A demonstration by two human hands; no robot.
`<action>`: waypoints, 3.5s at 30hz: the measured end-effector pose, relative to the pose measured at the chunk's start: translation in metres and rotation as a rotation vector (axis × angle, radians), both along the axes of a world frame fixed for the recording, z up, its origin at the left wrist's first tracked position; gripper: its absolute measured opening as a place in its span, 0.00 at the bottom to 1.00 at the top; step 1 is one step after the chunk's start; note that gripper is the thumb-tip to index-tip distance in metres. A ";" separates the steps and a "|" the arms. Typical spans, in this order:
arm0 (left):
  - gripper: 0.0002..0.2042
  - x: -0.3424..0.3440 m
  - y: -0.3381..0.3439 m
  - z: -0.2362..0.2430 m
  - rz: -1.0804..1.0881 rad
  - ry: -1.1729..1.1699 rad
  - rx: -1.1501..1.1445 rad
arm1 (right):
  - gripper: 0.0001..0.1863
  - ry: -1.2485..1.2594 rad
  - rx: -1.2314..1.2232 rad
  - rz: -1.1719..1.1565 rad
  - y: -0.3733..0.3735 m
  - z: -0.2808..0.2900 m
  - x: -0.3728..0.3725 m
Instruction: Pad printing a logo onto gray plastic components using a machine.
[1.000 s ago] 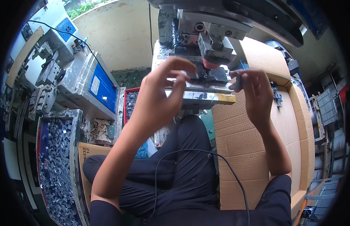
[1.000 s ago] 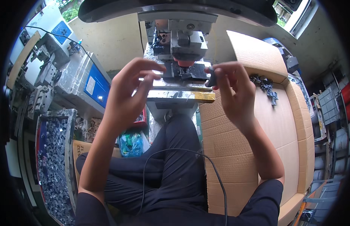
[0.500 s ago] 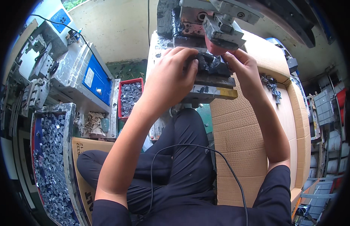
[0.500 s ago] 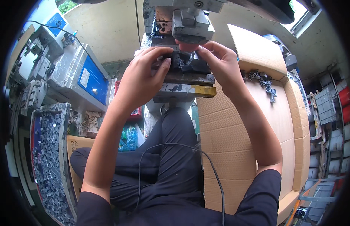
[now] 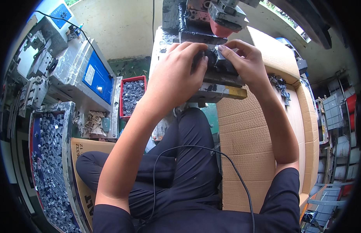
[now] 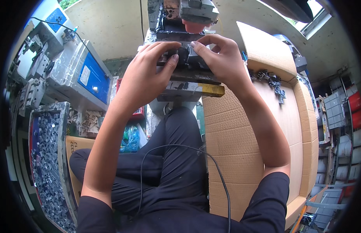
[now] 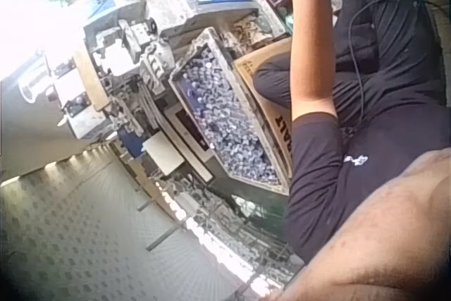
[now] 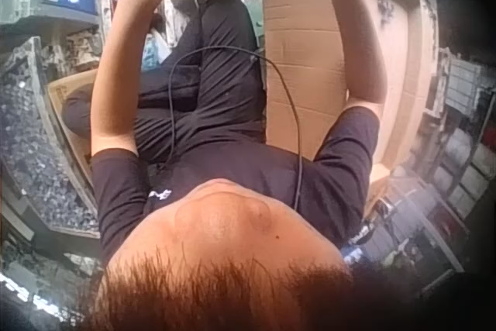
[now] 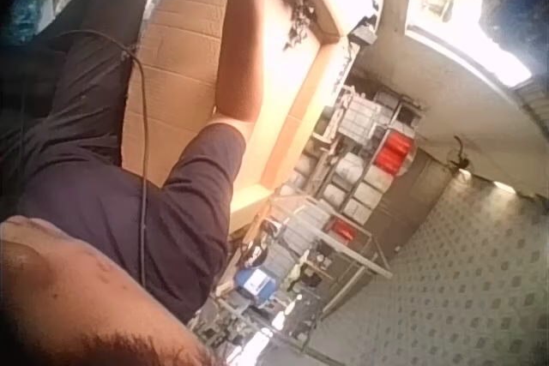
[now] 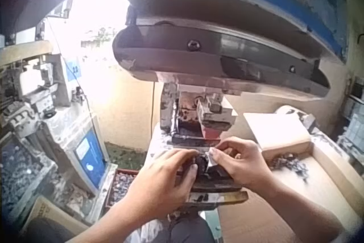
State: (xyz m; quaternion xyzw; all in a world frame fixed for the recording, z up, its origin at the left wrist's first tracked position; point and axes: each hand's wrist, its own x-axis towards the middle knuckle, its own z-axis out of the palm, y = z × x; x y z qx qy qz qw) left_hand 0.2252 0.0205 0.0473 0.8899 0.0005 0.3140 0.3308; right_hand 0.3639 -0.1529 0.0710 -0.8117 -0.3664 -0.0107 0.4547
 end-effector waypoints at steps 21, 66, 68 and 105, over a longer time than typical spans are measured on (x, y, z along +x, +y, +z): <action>0.22 0.007 -0.005 0.002 0.039 0.042 0.018 | 0.16 -0.180 -0.025 -0.076 -0.002 -0.008 -0.019; 0.18 0.004 -0.014 0.004 0.073 -0.017 -0.053 | 0.16 -0.738 -0.333 0.065 -0.021 0.014 -0.087; 0.18 0.004 -0.014 0.003 0.073 -0.037 -0.033 | 0.16 -0.745 -0.339 0.062 -0.021 0.013 -0.087; 0.24 0.011 -0.017 -0.003 0.102 -0.067 -0.040 | 0.17 -0.702 -0.325 0.038 -0.025 0.011 -0.086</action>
